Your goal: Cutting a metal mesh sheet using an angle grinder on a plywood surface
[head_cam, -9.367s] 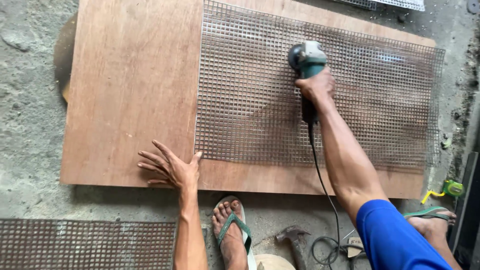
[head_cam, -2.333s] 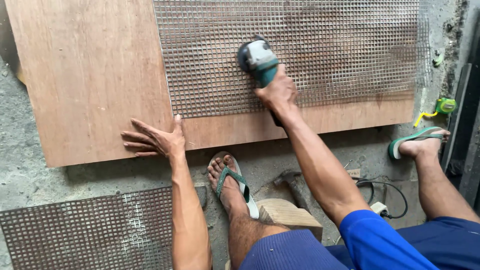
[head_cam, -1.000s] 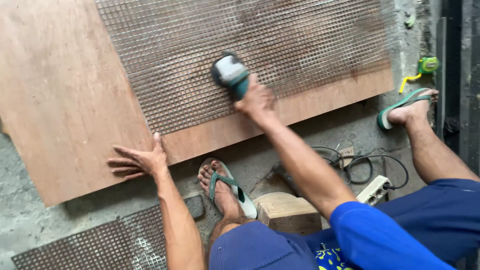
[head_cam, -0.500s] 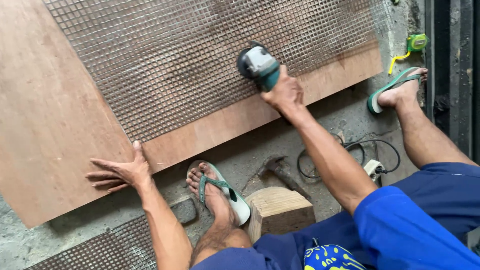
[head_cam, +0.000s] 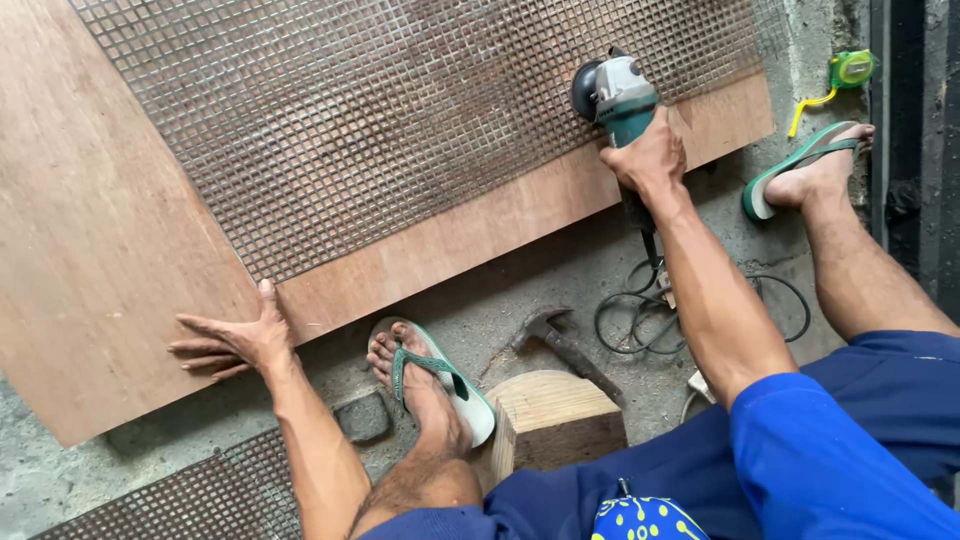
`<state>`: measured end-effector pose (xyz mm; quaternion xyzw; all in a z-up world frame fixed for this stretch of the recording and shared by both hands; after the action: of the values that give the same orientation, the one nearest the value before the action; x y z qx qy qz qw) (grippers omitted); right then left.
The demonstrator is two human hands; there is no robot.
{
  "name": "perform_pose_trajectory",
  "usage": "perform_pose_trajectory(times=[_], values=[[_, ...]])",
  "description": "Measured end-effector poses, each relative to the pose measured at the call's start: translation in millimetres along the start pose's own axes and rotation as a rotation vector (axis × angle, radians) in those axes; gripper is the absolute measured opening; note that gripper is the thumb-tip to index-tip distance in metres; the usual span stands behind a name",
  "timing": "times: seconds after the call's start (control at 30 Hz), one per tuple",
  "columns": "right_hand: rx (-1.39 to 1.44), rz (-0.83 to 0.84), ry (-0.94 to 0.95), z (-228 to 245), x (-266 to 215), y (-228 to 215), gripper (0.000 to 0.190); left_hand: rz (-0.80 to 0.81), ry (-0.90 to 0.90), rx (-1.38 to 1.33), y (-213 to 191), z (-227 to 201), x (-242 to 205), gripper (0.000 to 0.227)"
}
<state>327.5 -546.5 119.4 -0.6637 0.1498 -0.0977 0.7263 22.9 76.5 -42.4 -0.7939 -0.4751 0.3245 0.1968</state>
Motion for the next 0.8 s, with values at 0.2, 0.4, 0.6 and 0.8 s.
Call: perform_pose_trajectory(times=[0.2,0.4,0.6,0.8], values=[[-0.080,0.098,-0.072,76.9,-62.5,-1.0,0.065,-0.023,0.007,-0.052,-7.9,-10.0,-4.7,0.128],[-0.142,0.169,-0.184,147.7,-131.3,17.1,0.067,0.011,0.003,0.124,-21.7,-34.1,0.0,0.129],[-0.189,0.310,-0.221,189.9,-187.7,73.1,0.076,0.131,0.120,0.152,-24.4,-56.9,0.7,0.127],[-0.228,0.327,-0.256,189.2,-186.0,84.1,0.090,0.272,0.165,0.163,-15.2,-67.0,3.9,0.112]])
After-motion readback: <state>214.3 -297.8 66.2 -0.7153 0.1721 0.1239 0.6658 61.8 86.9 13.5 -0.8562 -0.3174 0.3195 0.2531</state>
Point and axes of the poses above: each hand's wrist, its own x-axis towards the middle knuckle, its own y-axis out of the palm, z = x × y, the point moved 8 cm from there along x, towards the middle knuckle, and after that the axes turned 12 degrees about -x, right-handed, at the moved point
